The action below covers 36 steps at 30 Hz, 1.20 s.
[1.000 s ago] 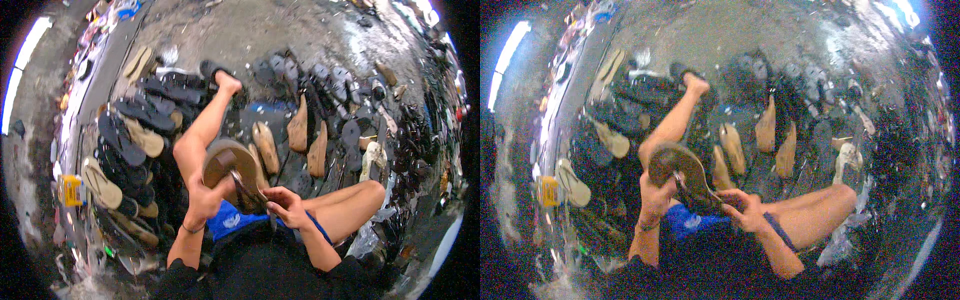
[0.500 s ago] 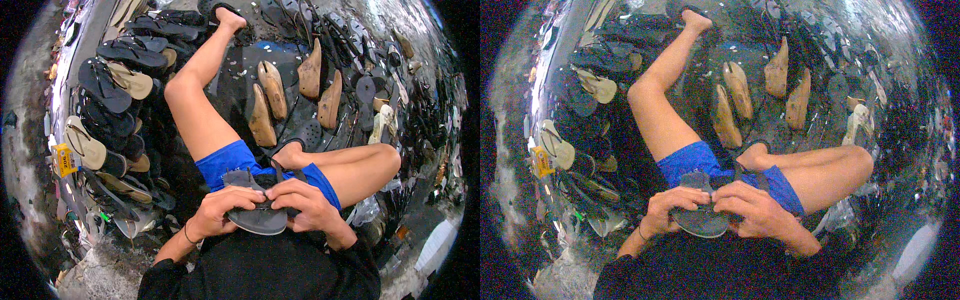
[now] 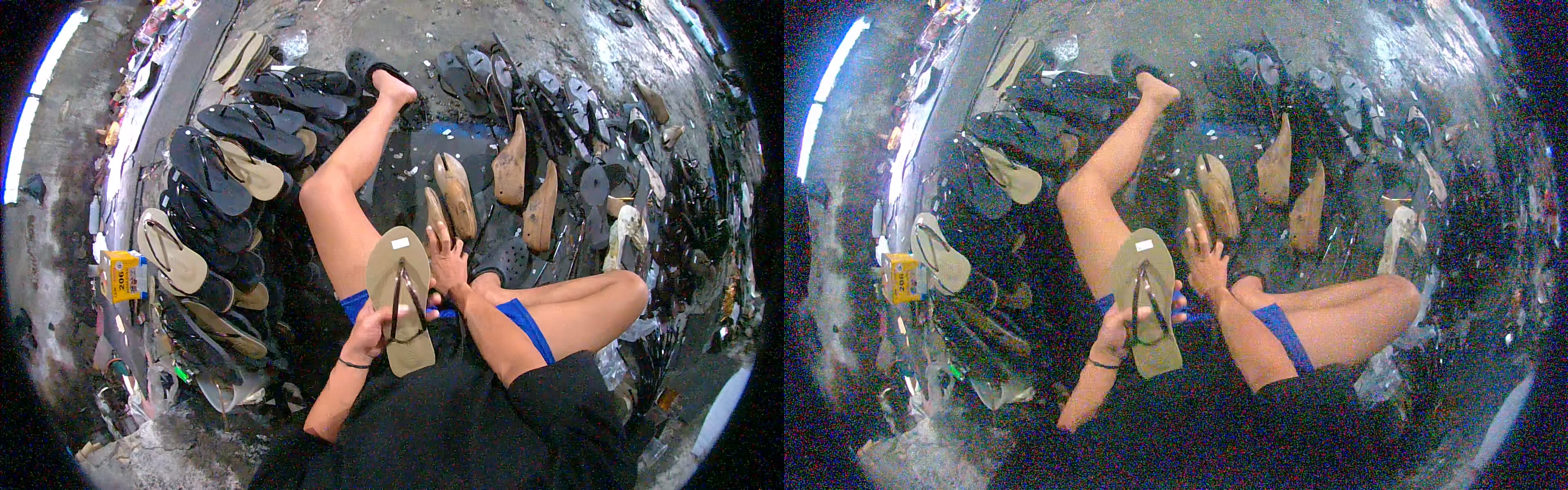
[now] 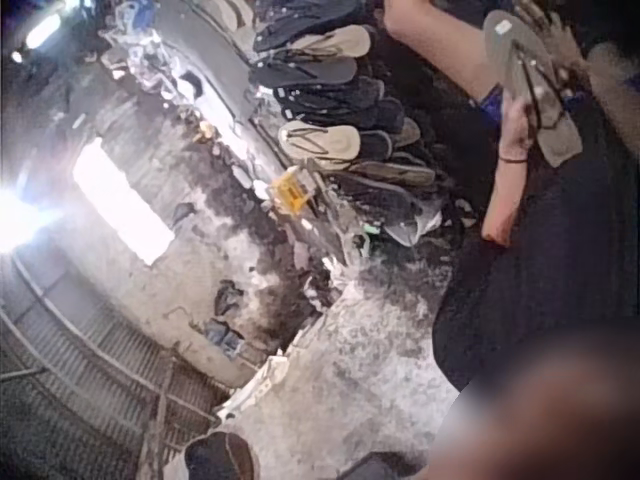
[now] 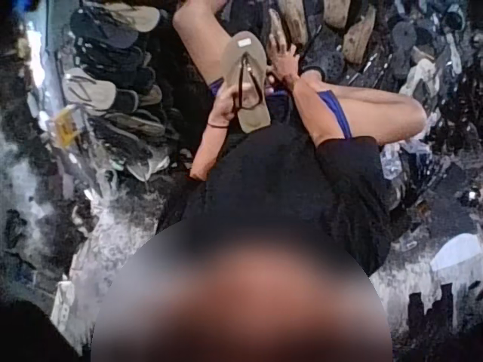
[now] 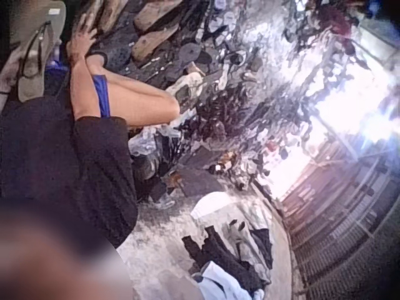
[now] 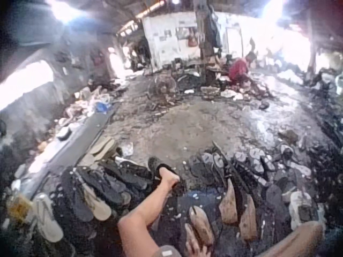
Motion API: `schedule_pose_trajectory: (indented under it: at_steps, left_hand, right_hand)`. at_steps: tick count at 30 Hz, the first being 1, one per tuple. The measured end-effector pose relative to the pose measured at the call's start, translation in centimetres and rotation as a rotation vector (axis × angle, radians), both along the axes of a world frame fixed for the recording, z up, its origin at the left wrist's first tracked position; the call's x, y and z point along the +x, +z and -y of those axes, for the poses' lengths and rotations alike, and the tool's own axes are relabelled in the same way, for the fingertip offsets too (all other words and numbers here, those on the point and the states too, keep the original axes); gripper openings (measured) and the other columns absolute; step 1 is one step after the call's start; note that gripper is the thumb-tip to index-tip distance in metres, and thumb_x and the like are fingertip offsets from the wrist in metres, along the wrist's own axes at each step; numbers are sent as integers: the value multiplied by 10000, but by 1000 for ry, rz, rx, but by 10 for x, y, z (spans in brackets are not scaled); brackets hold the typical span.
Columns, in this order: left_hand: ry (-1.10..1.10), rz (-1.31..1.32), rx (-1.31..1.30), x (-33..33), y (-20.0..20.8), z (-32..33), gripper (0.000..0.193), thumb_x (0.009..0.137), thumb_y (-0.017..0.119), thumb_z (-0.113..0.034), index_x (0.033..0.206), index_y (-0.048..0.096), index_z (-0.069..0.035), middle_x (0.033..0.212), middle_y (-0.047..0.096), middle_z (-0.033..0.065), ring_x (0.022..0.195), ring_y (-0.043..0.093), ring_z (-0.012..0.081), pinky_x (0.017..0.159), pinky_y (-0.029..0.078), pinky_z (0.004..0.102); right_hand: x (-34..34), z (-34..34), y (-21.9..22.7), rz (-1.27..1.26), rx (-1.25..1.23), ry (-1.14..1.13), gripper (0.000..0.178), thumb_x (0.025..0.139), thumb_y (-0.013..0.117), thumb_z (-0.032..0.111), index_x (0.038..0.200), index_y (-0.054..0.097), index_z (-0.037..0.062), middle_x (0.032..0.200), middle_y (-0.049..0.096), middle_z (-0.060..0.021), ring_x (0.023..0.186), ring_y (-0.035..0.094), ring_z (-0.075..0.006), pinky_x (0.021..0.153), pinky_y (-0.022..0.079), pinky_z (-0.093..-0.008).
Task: The person sits on the floor and repeatedly picks up flip-flop straps and soles, then presses the strap into the sole to assemble them. The person handles the components one at a time, turning them over to align and secure the strap before placing the finished pair aside.
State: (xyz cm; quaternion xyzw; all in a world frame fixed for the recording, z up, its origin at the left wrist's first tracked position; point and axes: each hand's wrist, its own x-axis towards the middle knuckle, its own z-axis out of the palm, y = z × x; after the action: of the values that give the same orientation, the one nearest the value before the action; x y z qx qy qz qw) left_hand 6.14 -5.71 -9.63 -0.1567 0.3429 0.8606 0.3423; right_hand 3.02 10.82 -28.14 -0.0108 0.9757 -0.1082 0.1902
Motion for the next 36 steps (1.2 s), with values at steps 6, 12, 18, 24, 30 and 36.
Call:
schedule_pose_trajectory:
  at_steps: [6,12,18,24,30,36]
  left_hand:
    - [136,-64,-87,-13,-27,5,585,941,686,-298,1396,455,-13,1293,601,131,1088,654,248,876,591,413]
    - [340,-41,-233,-53,-46,12,592,966,652,-371,1384,451,-2,1267,618,118,1060,667,246,859,595,422]
    - [258,-51,-5,-50,-48,3,774,1000,376,-633,1449,403,-4,1343,565,175,1121,618,303,952,538,430]
    - [403,70,88,-9,-49,-6,1039,905,211,-831,1469,395,22,1445,497,234,1257,545,345,1056,460,451]
    - [461,26,81,-11,-63,-7,1044,897,218,-839,1467,392,19,1434,504,226,1249,546,343,1050,468,439]
    - [451,75,20,-13,-59,-9,967,923,238,-804,1465,399,-20,1380,553,205,1178,593,331,1051,469,435]
  right_hand:
    - [-4,-65,100,216,-1880,-881,810,741,675,271,1463,425,2,1344,570,-201,1152,608,-326,1037,481,-432]
    - [70,-97,218,524,-1619,-623,748,846,700,294,1432,403,-62,1280,613,-215,1178,611,-349,923,549,-513]
    - [74,-64,270,224,-1022,-159,722,884,729,338,1418,435,-49,1325,584,-254,1234,594,-326,1058,458,-406]
    - [71,-7,248,-21,-750,-79,727,876,724,319,1418,410,-49,1313,568,-281,1173,608,-423,964,528,-459]
    - [66,-8,250,-117,-739,-90,693,872,725,308,1381,444,-68,1302,576,-275,1145,624,-411,944,539,-448]
    - [44,23,210,-322,-772,-106,662,849,745,282,1347,492,-74,1272,600,-263,1117,639,-394,939,544,-426]
